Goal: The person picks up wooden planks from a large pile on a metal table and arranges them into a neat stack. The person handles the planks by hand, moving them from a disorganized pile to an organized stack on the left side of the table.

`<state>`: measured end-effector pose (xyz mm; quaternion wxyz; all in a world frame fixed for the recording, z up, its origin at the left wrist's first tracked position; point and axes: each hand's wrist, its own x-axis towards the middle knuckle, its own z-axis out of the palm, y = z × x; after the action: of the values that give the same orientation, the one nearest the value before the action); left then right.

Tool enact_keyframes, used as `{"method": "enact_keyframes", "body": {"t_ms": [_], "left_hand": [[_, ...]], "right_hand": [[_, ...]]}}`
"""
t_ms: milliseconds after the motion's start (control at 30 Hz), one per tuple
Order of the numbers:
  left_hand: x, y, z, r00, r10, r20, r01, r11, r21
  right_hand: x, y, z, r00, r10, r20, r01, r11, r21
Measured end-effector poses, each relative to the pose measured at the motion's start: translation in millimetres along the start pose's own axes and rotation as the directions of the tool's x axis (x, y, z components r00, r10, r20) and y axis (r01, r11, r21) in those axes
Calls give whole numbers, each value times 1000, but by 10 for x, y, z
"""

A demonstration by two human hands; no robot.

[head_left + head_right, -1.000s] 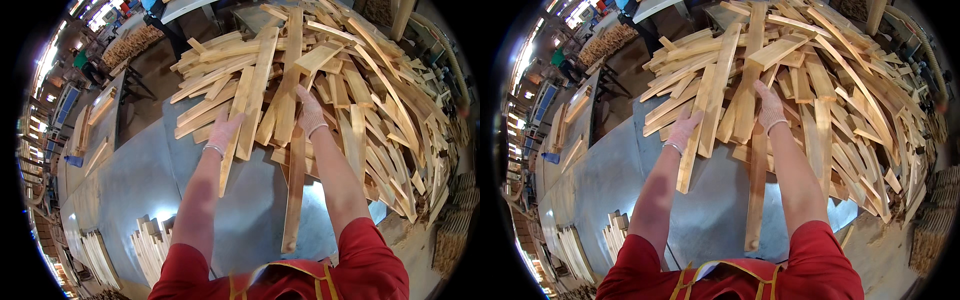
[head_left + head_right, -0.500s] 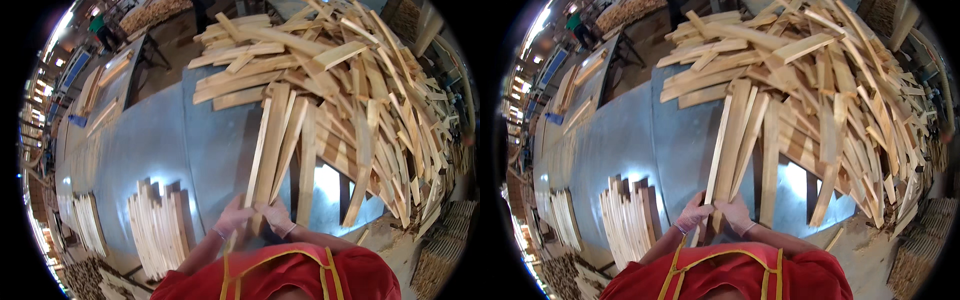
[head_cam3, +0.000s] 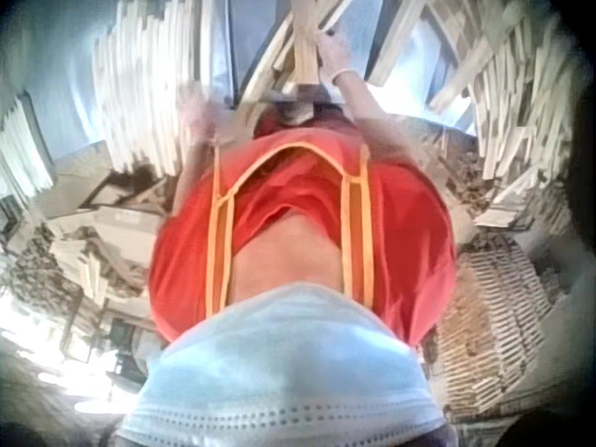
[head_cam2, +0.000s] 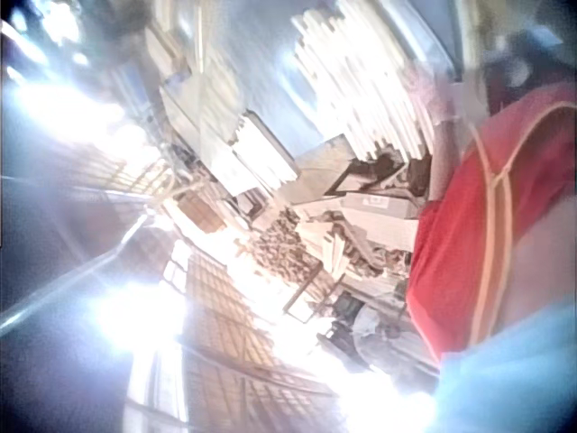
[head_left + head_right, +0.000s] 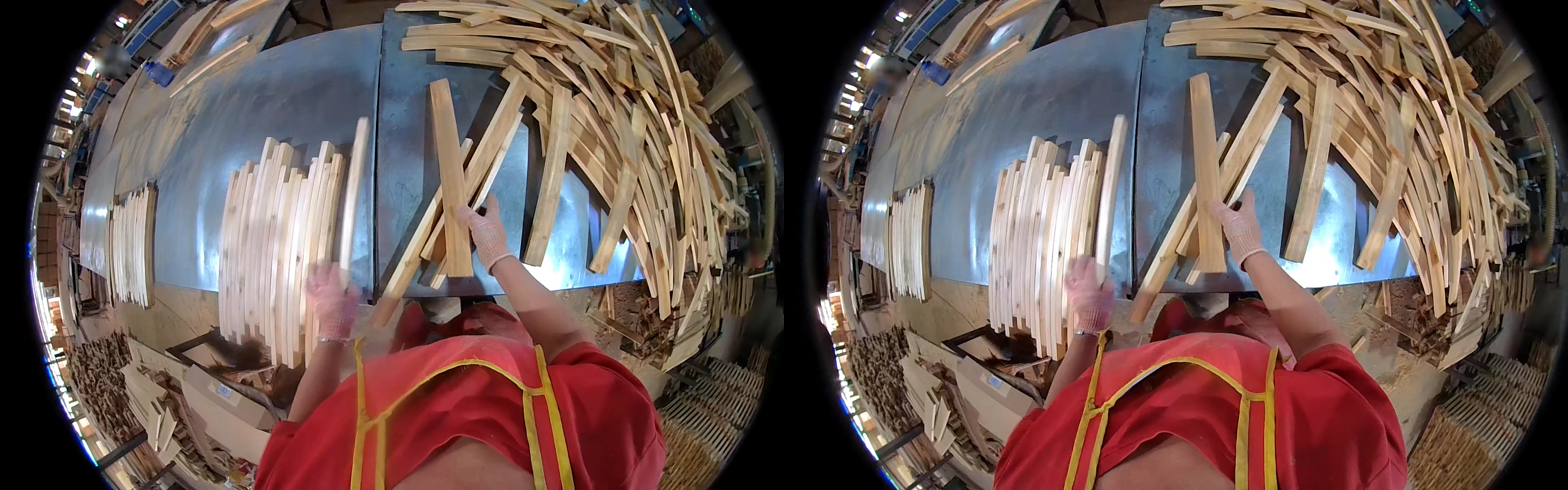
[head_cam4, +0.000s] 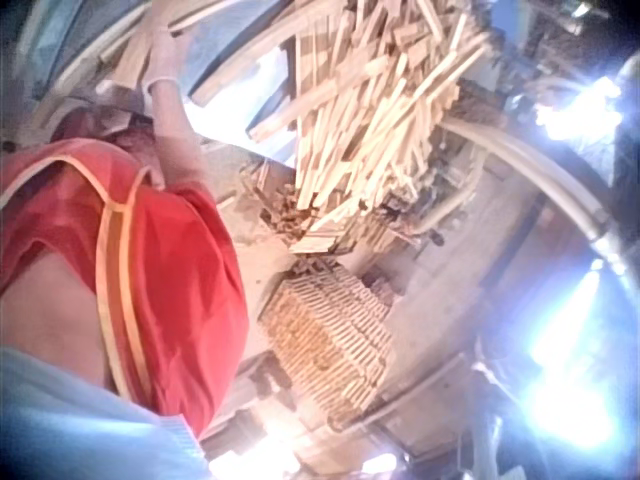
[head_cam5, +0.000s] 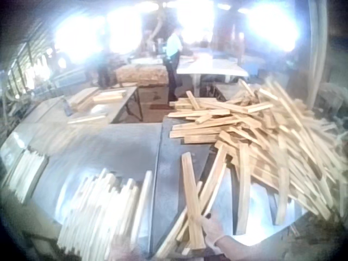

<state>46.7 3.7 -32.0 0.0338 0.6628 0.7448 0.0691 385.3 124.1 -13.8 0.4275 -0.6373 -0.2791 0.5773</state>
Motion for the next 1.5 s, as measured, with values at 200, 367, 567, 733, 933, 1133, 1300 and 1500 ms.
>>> {"method": "enact_keyframes", "body": {"t_ms": [200,367,567,733,933,1133,1300,1500], "left_hand": [[-145,1,-307,984,-138,117,120,981,151],[607,1471,-501,924,27,381,105,941,-323],[952,2222,-15,908,84,411,-15,986,-168],[624,1684,608,921,254,295,107,565,-818],[448,1738,510,553,520,651,791,-83,-606],[347,1690,48,559,638,529,810,-287,-511],[-59,821,-313,814,-6,580,540,374,-754],[-529,-128,-591,837,-167,521,349,897,-272]], "right_hand": [[177,140,-457,890,-449,-76,309,718,-624],[713,-220,-1220,760,-578,-298,-68,386,-920],[827,-109,-1346,857,-392,-334,61,721,-691],[254,316,-760,993,-11,114,-30,935,353],[240,245,-729,926,132,355,-293,844,449],[182,472,-603,773,190,605,-524,729,440],[-260,449,221,847,164,505,-336,902,270],[-540,704,1279,609,353,710,329,703,-631]]}}
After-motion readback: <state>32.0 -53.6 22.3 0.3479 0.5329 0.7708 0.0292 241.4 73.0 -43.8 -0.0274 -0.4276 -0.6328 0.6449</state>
